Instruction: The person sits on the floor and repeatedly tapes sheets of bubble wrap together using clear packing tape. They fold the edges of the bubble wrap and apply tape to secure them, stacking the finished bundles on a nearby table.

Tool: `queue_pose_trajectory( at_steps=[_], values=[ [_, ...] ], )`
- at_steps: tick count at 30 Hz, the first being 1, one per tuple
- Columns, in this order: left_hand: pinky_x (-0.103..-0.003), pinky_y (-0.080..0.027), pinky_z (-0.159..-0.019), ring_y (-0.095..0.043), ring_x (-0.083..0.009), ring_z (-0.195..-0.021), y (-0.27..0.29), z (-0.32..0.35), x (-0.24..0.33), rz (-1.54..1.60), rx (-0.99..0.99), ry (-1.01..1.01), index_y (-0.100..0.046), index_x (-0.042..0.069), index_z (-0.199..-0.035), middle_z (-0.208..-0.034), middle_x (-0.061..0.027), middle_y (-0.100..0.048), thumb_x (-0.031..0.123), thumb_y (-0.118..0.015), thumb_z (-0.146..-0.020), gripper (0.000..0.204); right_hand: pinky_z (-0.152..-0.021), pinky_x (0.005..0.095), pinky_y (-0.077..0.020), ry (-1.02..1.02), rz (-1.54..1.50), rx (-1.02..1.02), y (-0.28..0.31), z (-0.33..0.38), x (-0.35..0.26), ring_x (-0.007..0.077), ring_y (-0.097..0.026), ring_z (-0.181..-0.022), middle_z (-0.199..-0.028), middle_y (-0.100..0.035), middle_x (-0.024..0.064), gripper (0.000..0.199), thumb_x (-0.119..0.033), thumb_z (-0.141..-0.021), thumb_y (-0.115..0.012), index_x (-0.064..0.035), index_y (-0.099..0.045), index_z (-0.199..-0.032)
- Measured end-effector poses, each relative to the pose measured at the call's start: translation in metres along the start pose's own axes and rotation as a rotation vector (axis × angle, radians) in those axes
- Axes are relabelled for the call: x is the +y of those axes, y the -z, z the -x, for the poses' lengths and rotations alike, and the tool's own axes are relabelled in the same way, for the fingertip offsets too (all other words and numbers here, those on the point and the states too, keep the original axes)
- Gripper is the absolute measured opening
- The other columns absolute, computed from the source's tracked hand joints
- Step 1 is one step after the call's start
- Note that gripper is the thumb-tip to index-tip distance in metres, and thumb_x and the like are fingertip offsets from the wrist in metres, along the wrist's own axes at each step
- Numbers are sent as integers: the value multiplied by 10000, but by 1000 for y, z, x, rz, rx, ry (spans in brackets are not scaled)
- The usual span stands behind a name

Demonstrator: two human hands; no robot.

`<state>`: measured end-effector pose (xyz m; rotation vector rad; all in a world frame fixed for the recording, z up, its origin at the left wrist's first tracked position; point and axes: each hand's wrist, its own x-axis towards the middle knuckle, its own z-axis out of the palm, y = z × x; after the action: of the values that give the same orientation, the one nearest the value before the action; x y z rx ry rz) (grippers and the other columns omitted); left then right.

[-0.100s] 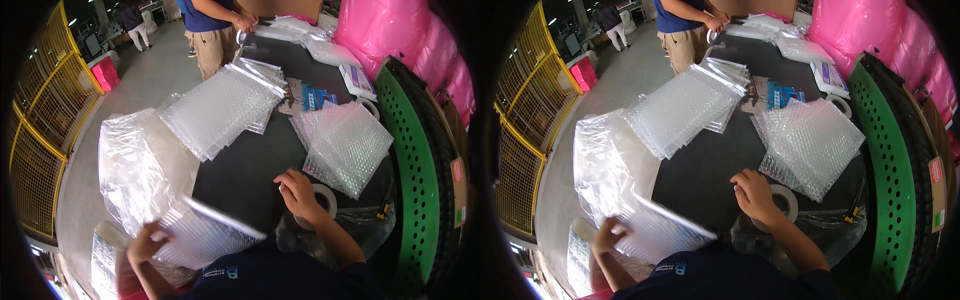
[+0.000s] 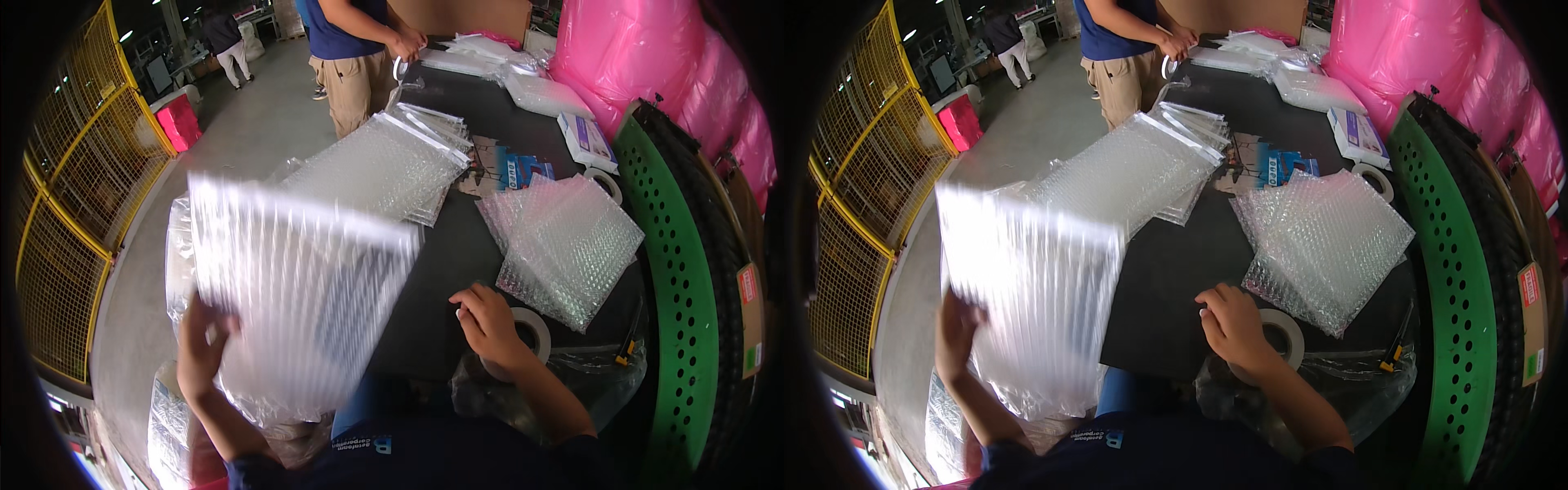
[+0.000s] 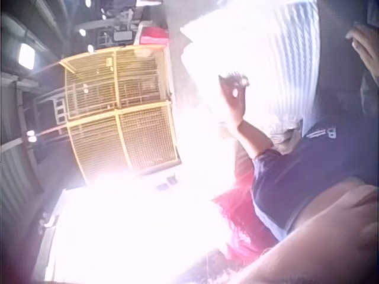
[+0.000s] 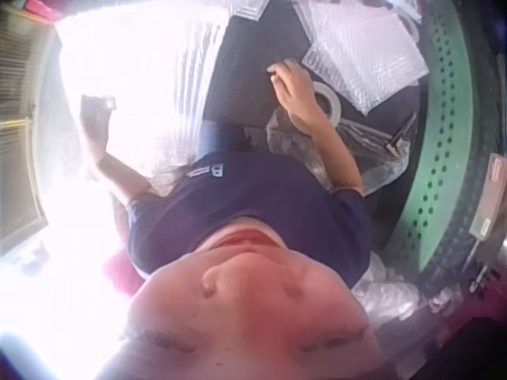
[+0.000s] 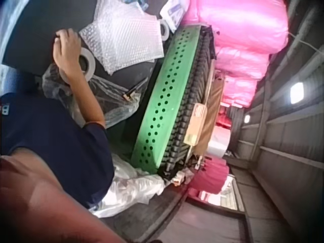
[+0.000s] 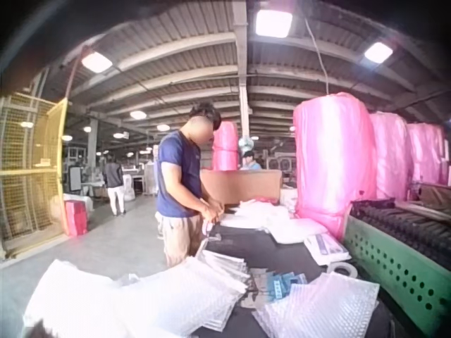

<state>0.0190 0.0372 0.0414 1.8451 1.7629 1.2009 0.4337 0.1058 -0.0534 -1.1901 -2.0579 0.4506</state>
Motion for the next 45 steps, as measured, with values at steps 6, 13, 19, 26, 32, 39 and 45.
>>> queue_pose_trajectory(
  at_steps=[6,13,19,26,32,39,45],
  values=[
    [-348,-499,-717,-640,-279,-749,-70,-228,54,-323,-109,-314,-466,-4,-1274,-858,-161,-663,145,-692,-838,513,-710,423,-421,-25,47,4,0,-4,-14,295,-552,-837,-880,-549,96,156,-137,-809,-577,-70,-617,-945],
    [-441,-484,-868,-581,-343,-1078,-234,-273,118,-570,-69,-486,-589,98,-1209,-1171,-124,-599,257,-753,-780,486,-714,414,-423,13,95,54,-7,0,0,270,-553,-822,-886,-541,82,123,-140,-808,-574,-98,-592,-923],
    [-441,-467,-956,-557,-445,-1115,-348,-138,232,-296,-724,-622,-400,-140,-1305,-1196,-308,-535,530,-740,-751,933,-701,416,-423,57,108,82,-13,1,0,262,-558,-821,-884,-533,78,135,-150,-781,-605,-91,-555,-892],
    [-401,-539,-869,-593,-404,-1063,-378,-131,235,-329,-750,-444,-353,-108,-1298,-1234,-264,-474,363,-909,-570,1030,-695,432,-430,52,153,96,-13,5,2,273,-568,-830,-879,-526,89,159,-154,-757,-634,-87,-530,-857],
    [-304,-469,-698,-584,-178,-796,-320,-133,233,251,-820,-383,-530,10,-1161,-852,-66,-599,264,-692,-879,413,-709,440,-432,62,135,38,-14,3,2,287,-570,-823,-892,-533,102,172,-162,-769,-623,-75,-546,-896],
    [-306,-521,-645,-618,-191,-808,-185,-22,165,1193,-99,94,-502,61,-1116,-936,-91,-599,30,-549,-900,224,-693,446,-421,96,198,75,-13,9,8,284,-569,-816,-904,-531,98,147,-195,-811,-583,-84,-564,-904],
    [-336,-557,-719,-641,-224,-878,-189,116,90,1196,262,608,-521,63,-1126,-987,-94,-619,118,-638,-898,261,-687,458,-431,87,205,47,-7,8,-8,294,-573,-812,-902,-529,101,124,-182,-823,-610,-84,-573,-888]
  ],
)
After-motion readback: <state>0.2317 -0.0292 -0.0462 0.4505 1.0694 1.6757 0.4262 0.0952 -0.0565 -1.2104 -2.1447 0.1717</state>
